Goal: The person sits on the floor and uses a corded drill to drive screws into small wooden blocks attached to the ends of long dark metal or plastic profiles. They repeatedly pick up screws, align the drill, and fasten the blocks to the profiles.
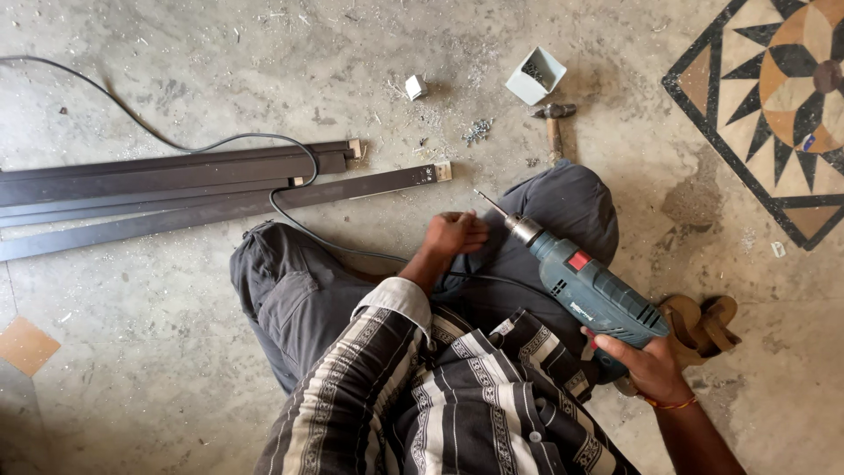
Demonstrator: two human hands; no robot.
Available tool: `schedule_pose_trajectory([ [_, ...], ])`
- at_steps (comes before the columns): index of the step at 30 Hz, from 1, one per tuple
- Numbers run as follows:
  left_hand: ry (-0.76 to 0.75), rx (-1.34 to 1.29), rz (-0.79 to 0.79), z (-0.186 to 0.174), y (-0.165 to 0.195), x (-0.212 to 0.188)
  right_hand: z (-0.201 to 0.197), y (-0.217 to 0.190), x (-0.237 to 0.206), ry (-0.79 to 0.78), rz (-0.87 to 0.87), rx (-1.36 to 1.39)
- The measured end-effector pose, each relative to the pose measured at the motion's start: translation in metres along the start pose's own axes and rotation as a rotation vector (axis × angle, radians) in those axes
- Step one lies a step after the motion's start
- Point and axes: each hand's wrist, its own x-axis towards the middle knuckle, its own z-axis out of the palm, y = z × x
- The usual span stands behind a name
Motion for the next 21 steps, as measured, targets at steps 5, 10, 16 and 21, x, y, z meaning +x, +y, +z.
schedule_pose_trajectory([
  [5, 0.382, 1.205, 0.346, -0.079, 0.010, 0.020, -0.005, -0.033, 0.024, -0.072, -0.019, -0.134],
  [10, 0.216, 1.566, 0.120, -0.143, 0.021, 0.053, 0.009, -0.072, 0.051, -0.100, 0.003, -0.182],
  [16, 0.154, 1.522, 0.194, -0.173, 0.018, 0.064, 0.018, -0.104, 0.079, -0.116, -0.034, -0.315],
  [21, 0.052, 1.550, 0.126, -0.176, 0.023, 0.068, 0.021, -0.107, 0.097, -0.125, -0.002, -0.331],
])
